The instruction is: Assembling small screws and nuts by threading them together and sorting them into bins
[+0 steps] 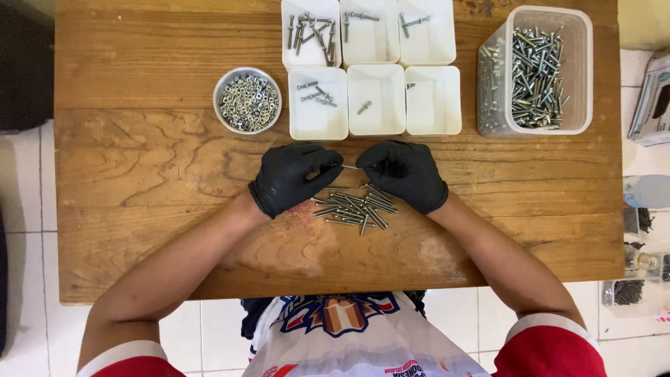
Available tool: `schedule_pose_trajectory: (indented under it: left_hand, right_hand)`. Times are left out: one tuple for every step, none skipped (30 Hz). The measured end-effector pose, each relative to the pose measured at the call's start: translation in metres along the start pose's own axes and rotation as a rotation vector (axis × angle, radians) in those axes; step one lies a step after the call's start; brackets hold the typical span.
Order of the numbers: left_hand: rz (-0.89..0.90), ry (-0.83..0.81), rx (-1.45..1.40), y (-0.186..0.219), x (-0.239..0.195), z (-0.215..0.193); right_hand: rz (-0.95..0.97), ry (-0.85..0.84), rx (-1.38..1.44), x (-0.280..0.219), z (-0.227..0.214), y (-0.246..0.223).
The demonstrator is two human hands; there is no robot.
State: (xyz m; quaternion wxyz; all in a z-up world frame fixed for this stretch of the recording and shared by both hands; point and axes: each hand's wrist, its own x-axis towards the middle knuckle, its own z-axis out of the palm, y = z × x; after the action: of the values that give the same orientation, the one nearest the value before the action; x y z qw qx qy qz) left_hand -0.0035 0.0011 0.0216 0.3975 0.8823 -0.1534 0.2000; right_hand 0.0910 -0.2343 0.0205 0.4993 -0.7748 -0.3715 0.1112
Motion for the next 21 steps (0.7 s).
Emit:
schedule_pose_trajectory:
  left_hand:
    - [0.002, -0.003, 0.001, -0.001, -0.002, 0.002]
    - [-0.018, 0.022, -0.017, -0.002, -0.003, 0.003]
    - [-0.036, 0.047, -0.034, -0.004, -0.005, 0.004]
    - [-0.033, 0.044, -0.032, -0.002, -0.003, 0.002]
    - [-0.082, 0.045, -0.097, -0.001, -0.002, 0.001]
    - [-0.132, 0.046, -0.161, 0.001, -0.001, 0.0]
    - [-0.13, 0.043, -0.163, 0.002, 0.0, 0.002]
    - [-0.208, 0.033, -0.257, 0.004, 0.001, 0.003]
    - [-0.286, 0.024, -0.351, 0.005, 0.003, 0.004]
    - [-0.284, 0.021, -0.352, 0.003, 0.002, 0.006]
    - [-0.343, -0.001, -0.374, 0.002, 0.001, 0.008]
    - [-0.402, -0.023, -0.396, 0.002, -0.001, 0.01]
    - [-0.404, -0.024, -0.397, 0.002, -0.001, 0.009]
    - [-0.426, -0.026, -0.395, 0.002, 0.0, 0.009]
    - [-0.447, -0.026, -0.389, 0.002, 0.001, 0.008]
    - [-0.448, -0.024, -0.388, 0.002, 0.002, 0.008]
    - [-0.433, -0.014, -0.376, 0.003, 0.001, 0.007]
    - [-0.418, -0.004, -0.364, 0.003, 0.001, 0.007]
    - [-0.42, -0.006, -0.367, 0.002, 0.001, 0.008]
    - [-0.424, -0.012, -0.358, 0.001, 0.0, 0.008]
    - [-0.427, -0.018, -0.348, 0.0, 0.0, 0.009]
  right_hand:
    - [0.0, 0.004, 0.001, 0.001, -0.001, -0.002]
    - [0.013, 0.006, 0.022, 0.002, -0.002, -0.005]
    - [0.026, 0.008, 0.043, 0.004, -0.002, -0.007]
    - [0.024, 0.013, 0.044, 0.005, -0.004, -0.01]
    - [0.033, -0.004, 0.082, 0.006, -0.005, -0.013]
    - [0.042, -0.021, 0.119, 0.006, -0.007, -0.016]
    - [0.044, -0.017, 0.12, 0.004, -0.005, -0.011]
    - [0.04, -0.017, 0.136, 0.002, -0.004, -0.007]
    - [0.034, -0.017, 0.151, 0.002, -0.003, -0.003]
    - [0.035, -0.014, 0.151, 0.002, -0.004, -0.001]
    - [0.031, -0.022, 0.157, 0.002, -0.004, 0.0]
    - [0.026, -0.029, 0.164, 0.002, -0.005, 0.001]
    - [0.028, -0.03, 0.164, 0.002, -0.005, 0.002]
    - [0.036, -0.027, 0.18, 0.001, -0.006, 0.002]
    - [0.039, -0.024, 0.196, 0.003, -0.006, 0.003]
    - [0.038, -0.026, 0.197, 0.004, -0.006, 0.002]
    - [0.055, -0.035, 0.197, 0.004, -0.007, 0.001]
    - [0.071, -0.044, 0.196, 0.004, -0.007, 0.0]
    - [0.076, -0.045, 0.196, 0.006, -0.007, -0.003]
    - [0.062, -0.044, 0.191, 0.008, -0.007, -0.006]
    - [0.047, -0.044, 0.185, 0.01, -0.007, -0.009]
